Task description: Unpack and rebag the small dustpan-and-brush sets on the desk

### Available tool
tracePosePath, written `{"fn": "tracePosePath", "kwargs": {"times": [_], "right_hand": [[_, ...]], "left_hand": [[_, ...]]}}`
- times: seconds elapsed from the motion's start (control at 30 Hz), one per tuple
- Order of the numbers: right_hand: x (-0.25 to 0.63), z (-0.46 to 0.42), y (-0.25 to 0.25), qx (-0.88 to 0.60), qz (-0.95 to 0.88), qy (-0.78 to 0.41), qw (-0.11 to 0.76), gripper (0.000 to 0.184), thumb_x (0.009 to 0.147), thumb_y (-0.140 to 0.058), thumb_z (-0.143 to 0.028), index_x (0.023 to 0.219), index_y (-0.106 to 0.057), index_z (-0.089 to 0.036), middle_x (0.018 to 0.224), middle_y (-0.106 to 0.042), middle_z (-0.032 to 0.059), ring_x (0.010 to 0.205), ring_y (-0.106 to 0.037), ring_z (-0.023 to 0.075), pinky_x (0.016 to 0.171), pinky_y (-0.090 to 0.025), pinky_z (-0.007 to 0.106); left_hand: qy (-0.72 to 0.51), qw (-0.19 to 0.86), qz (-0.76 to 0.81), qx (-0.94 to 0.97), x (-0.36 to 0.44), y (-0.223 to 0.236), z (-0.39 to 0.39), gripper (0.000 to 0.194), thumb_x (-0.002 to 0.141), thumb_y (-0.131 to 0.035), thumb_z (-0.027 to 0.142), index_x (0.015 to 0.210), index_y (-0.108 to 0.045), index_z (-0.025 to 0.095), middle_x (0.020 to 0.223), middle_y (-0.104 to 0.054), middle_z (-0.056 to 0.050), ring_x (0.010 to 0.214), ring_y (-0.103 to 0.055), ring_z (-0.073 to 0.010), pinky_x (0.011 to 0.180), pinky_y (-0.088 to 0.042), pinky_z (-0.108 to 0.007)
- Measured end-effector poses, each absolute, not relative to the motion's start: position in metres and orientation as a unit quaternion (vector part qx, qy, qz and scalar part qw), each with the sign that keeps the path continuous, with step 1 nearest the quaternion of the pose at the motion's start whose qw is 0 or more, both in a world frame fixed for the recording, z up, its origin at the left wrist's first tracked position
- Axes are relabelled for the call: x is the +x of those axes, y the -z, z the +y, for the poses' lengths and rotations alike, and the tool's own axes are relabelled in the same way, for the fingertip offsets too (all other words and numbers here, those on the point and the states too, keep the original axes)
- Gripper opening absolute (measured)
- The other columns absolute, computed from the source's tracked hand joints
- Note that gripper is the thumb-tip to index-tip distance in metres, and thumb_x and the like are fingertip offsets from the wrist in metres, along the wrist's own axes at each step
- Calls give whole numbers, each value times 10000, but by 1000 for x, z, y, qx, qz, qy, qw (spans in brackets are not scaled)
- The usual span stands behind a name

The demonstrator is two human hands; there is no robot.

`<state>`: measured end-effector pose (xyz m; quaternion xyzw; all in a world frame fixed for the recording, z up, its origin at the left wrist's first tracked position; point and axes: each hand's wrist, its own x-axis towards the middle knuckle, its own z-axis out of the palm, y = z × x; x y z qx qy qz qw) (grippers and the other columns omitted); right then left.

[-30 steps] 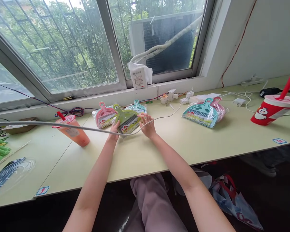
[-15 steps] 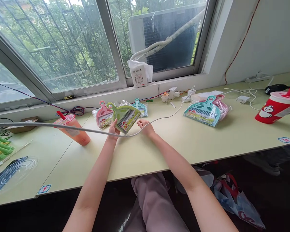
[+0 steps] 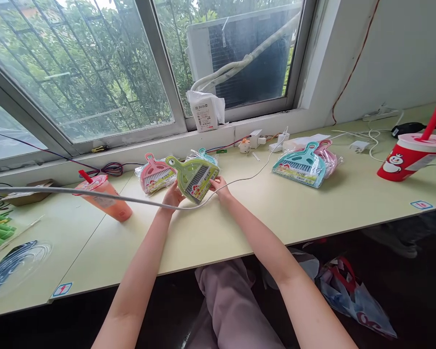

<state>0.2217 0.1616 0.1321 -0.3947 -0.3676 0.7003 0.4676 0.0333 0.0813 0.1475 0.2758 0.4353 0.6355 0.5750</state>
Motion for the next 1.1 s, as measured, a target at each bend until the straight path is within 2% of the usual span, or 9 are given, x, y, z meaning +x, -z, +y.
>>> {"fn": "tracePosePath", "kwargs": {"times": [0.1, 0.2, 0.27, 0.57, 0.7, 0.8, 0.87, 0.97, 1.1], "right_hand": [[223, 160, -134, -378, -378, -706, 463, 206, 915, -601, -64, 1049, -500, -185, 795, -724, 5, 723, -719, 132, 833, -637, 339], [224, 159, -138, -365, -397, -701, 468, 328, 874, -652, -54, 1139, -514, -189, 791, -734, -2, 744, -730, 148, 880, -632, 389], [225, 158, -141, -365, -401, -699, 466, 385, 845, -694, -59, 1173, -535, -183, 799, -739, 5, 741, -730, 155, 887, -630, 406], [226, 156, -147, -372, -427, -687, 456, 413, 851, -671, -39, 1240, -578, -144, 830, -745, 35, 751, -725, 168, 859, -637, 411], [231, 164, -147, -392, -427, -675, 457, 434, 846, -662, -30, 1260, -577, -126, 894, -750, 65, 762, -725, 175, 849, -640, 424], [237, 172, -145, -419, -402, -663, 472, 461, 835, -676, -44, 1276, -566, -122, 922, -754, 77, 765, -722, 170, 861, -640, 415], [241, 178, -142, -427, -378, -659, 490, 456, 839, -673, -57, 1275, -560, -128, 928, -754, 73, 767, -718, 159, 872, -638, 394], [246, 183, -139, -428, -340, -658, 517, 424, 844, -670, -69, 1247, -564, -149, 906, -752, 56, 750, -716, 146, 876, -637, 369], [250, 187, -137, -424, -311, -661, 536, 401, 831, -679, -75, 1206, -572, -169, 889, -754, 47, 780, -730, 163, 870, -640, 373]], "left_hand": [[-667, 559, 440, 223, 31, -144, 86, 347, 999, -514, 396, 1225, -661, 178, 1067, -750, -76, 951, -706, -184, 802, -554, -282], [-708, 532, 434, 164, 27, -139, 91, 306, 1021, -477, 310, 1230, -658, 178, 961, -751, -48, 806, -697, -126, 723, -545, -232], [-723, 525, 420, 158, 23, -135, 92, 317, 1028, -457, 281, 1264, -646, 186, 946, -745, -46, 789, -695, -117, 721, -549, -228], [-750, 485, 424, 152, 6, -125, 96, 293, 994, -511, 251, 1256, -641, 249, 1001, -728, -35, 774, -691, -112, 742, -555, -244], [-784, 457, 396, 144, -8, -131, 92, 333, 1034, -390, 271, 1297, -594, 250, 1135, -718, -70, 897, -707, -131, 813, -553, -261], [-825, 390, 394, 109, -24, -138, 85, 361, 1046, -325, 273, 1335, -541, 257, 1161, -708, -67, 874, -697, -101, 772, -543, -208], [-826, 353, 430, 88, -33, -141, 81, 372, 1039, -330, 344, 1352, -516, 264, 1107, -711, -62, 826, -692, -99, 742, -546, -203], [-749, 368, 546, 79, -37, -141, 81, 438, 1016, -318, 466, 1306, -528, 214, 902, -710, -71, 679, -672, -127, 637, -543, -222], [-661, 411, 616, 123, -24, -134, 87, 332, 970, -449, 440, 1102, -561, 158, 603, -620, -29, 413, -514, -115, 403, -373, -175]]}}
